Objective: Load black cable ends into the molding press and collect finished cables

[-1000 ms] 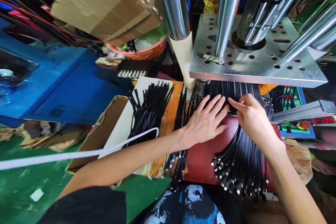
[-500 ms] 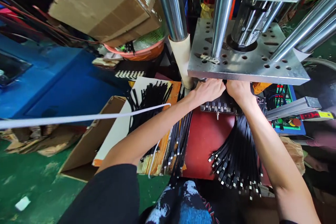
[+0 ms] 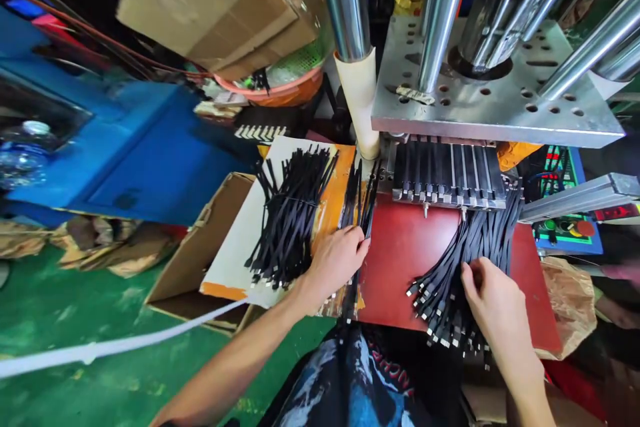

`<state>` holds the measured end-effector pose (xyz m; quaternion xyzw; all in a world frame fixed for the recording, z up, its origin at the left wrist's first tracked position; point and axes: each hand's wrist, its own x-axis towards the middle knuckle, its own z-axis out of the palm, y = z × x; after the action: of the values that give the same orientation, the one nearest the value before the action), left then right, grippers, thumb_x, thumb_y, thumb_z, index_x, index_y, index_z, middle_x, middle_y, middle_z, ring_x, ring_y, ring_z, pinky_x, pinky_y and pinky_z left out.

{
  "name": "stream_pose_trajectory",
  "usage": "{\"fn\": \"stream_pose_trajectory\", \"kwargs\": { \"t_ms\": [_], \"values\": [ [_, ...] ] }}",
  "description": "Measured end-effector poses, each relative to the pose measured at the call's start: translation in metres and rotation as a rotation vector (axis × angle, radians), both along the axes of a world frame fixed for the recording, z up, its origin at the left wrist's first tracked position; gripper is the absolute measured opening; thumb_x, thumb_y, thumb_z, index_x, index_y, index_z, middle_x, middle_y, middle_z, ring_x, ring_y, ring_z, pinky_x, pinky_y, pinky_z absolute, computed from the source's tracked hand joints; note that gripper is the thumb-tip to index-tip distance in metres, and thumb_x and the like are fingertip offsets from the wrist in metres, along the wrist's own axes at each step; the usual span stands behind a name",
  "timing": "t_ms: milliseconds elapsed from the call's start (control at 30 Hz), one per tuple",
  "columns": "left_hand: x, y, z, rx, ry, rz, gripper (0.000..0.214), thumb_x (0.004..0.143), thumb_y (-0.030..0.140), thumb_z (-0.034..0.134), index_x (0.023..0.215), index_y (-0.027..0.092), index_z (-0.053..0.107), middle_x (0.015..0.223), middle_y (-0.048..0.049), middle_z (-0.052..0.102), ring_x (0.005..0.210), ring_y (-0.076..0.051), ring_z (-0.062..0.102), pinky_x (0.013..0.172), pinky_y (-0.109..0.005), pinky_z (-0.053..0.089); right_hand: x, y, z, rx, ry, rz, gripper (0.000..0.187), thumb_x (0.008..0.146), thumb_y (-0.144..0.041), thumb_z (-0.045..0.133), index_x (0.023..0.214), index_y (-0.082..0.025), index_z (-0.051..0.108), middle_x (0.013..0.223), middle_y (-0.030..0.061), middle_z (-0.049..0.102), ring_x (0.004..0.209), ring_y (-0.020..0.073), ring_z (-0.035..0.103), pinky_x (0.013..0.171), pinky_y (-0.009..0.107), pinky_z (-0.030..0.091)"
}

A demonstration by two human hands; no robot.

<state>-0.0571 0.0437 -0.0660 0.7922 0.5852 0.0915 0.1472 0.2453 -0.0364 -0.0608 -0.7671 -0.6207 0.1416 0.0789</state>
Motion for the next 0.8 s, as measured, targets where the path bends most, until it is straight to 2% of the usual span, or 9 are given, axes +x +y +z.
{"fn": "stream_pose_trajectory", "kwargs": {
  "t_ms": [100,233,300,400,467,533,600,700,800],
  "values": [
    [-0.002,0.012,0.017,-0.141,-0.136,0.005,0.031,0.102,0.033,0.058,0.074,0.021,0.058,0.070,0.0017,0.065,0.063,-0.015,0.060,0.063,-0.029,0.044,0.004,0.003,0.011,0.068,0.290,-0.096,0.041,0.102,-0.059,0.052,0.080,-0.025,0.059,0.069,0.0005,0.063,0.058,0.0203,0.057,0.058,0.033,0.041],
    [0.001,0.013,0.038,-0.406,-0.485,0.080,0.036,0.099,0.045,0.061,0.073,0.020,0.057,0.067,0.0038,0.059,0.062,-0.013,0.055,0.061,-0.026,0.040,0.007,-0.004,0.021,0.116,0.532,-0.181,0.044,0.098,-0.065,0.058,0.081,-0.025,0.061,0.069,-0.0002,0.063,0.057,0.0184,0.054,0.054,0.031,0.042],
    [0.006,0.007,0.041,-0.629,-0.711,0.091,0.037,0.096,0.049,0.063,0.074,0.020,0.057,0.062,0.0045,0.057,0.058,-0.012,0.054,0.058,-0.024,0.040,0.009,-0.010,0.018,0.114,0.587,-0.208,0.043,0.096,-0.065,0.061,0.090,-0.024,0.066,0.072,0.0011,0.067,0.058,0.0193,0.057,0.055,0.031,0.045],
    [0.021,-0.006,0.040,-0.898,-0.995,0.083,0.040,0.092,0.053,0.069,0.075,0.019,0.061,0.065,0.0018,0.063,0.056,-0.012,0.058,0.056,-0.023,0.045,0.014,-0.016,0.011,0.102,0.580,-0.259,0.051,0.095,-0.065,0.062,0.121,-0.021,0.069,0.081,0.0051,0.076,0.065,0.0237,0.066,0.060,0.033,0.050],
    [0.035,-0.015,0.038,-0.949,-1.063,0.051,0.040,0.091,0.054,0.071,0.079,0.016,0.069,0.072,-0.0017,0.069,0.060,-0.012,0.061,0.059,-0.023,0.049,0.013,-0.019,0.011,0.127,0.463,-0.312,0.057,0.096,-0.064,0.060,0.135,-0.023,0.065,0.087,0.0074,0.081,0.068,0.0267,0.071,0.061,0.036,0.051],
    [0.049,-0.023,0.034,-0.954,-1.049,0.002,0.041,0.092,0.054,0.070,0.083,0.014,0.074,0.075,-0.0037,0.072,0.060,-0.012,0.064,0.062,-0.023,0.051,0.009,-0.020,0.012,0.157,0.377,-0.327,0.056,0.097,-0.064,0.058,0.136,-0.025,0.065,0.092,0.0084,0.082,0.073,0.0282,0.074,0.065,0.037,0.052],
    [0.061,-0.028,0.030,-0.941,-1.015,-0.022,0.043,0.094,0.054,0.068,0.083,0.013,0.074,0.076,-0.0040,0.073,0.059,-0.012,0.064,0.061,-0.023,0.052,0.002,-0.020,0.013,0.131,0.341,-0.280,0.050,0.096,-0.065,0.058,0.124,-0.025,0.069,0.090,0.0079,0.081,0.073,0.0279,0.074,0.067,0.037,0.052],
    [0.071,-0.032,0.025,-0.911,-0.971,-0.008,0.041,0.094,0.053,0.068,0.080,0.014,0.071,0.077,-0.0027,0.072,0.058,-0.012,0.066,0.058,-0.022,0.052,-0.007,-0.017,0.011,0.046,0.214,-0.144,0.042,0.100,-0.062,0.053,0.096,-0.024,0.070,0.087,0.0085,0.077,0.071,0.0275,0.070,0.063,0.036,0.046],
    [0.075,-0.034,0.022,-0.889,-0.926,-0.005,0.039,0.095,0.050,0.068,0.080,0.015,0.070,0.076,-0.0007,0.071,0.058,-0.011,0.067,0.058,-0.021,0.051,-0.007,-0.016,0.012,0.042,0.193,-0.103,0.041,0.104,-0.056,0.048,0.087,-0.024,0.068,0.081,0.0071,0.073,0.068,0.0258,0.065,0.063,0.035,0.043]
  ]
}}
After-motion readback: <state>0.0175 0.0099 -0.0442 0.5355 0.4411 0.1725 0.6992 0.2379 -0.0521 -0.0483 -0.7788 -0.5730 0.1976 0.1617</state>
